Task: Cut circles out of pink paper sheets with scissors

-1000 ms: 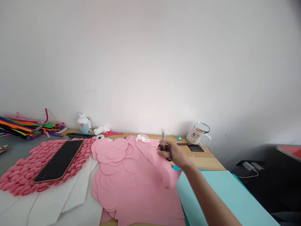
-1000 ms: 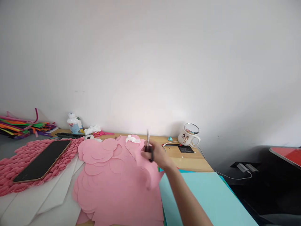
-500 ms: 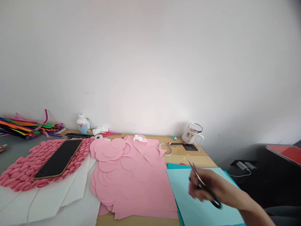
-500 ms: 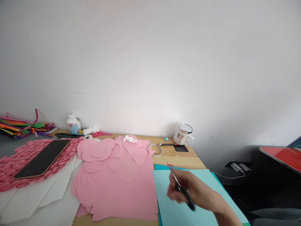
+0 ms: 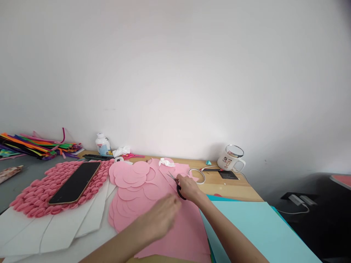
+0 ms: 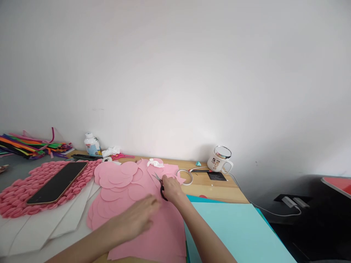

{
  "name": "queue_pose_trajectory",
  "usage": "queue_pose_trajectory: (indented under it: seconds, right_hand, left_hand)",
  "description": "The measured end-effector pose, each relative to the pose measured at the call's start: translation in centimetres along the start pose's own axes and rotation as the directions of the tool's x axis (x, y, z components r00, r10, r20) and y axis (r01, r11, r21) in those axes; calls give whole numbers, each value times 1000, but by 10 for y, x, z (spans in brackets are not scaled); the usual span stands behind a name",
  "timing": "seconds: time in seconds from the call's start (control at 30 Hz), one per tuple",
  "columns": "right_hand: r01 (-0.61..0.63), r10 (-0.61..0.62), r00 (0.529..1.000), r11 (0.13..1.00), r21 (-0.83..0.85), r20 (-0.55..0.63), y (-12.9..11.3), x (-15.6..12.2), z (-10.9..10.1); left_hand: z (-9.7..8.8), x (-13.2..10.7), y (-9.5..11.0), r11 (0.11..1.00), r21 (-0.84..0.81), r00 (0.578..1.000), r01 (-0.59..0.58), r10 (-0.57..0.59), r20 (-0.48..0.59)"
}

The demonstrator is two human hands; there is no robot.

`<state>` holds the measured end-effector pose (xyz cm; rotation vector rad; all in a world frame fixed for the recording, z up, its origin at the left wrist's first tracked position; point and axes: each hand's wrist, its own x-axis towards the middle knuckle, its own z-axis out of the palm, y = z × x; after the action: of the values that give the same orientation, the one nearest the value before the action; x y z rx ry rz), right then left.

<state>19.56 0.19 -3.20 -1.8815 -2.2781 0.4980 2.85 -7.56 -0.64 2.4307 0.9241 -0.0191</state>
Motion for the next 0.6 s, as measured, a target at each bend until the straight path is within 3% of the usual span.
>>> queue_pose_trajectory:
  seconds: [0.03,0.1,0.2,0.3,0.33,0.37,0.4,0.47,0.6]
  right_hand:
    - [-7,8,1000,1000,-6,7,0,1,0]
    - [-14,14,1000,1000,-1,5,-1,1,-3]
    - [-10,12,999,999,53,-38,-4,-10,-17]
    - [29,-18,997,988,154,-69,1,-44,-45]
    - [58,-46,997,974,220,-60,5,-60,-55]
    - [116,-121,993,906,408,-13,11,-78,-66]
    - [134,-204,977,811,570,61,18,-97,-77]
    - [66,-323,921,682,728,219,35,-133,-94]
    - [111,-485,818,661,742,310,63,-176,-107]
  left_hand:
    - [-6,6,-6,991,83,986,106,-94,-135]
    - [-15,12,-17,969,150,975,197,-178,-131]
    - [-22,15,-28,966,175,979,191,-175,-103]
    - [-22,14,-33,961,233,988,146,-127,-93]
    - [-20,13,-33,957,260,990,127,-106,-93]
    - [-18,12,-33,951,290,992,108,-84,-94]
    - [-15,11,-32,943,320,993,91,-63,-97]
    - [-9,11,-32,926,373,994,66,-29,-106]
    - [-4,17,-40,907,414,989,81,-22,-144]
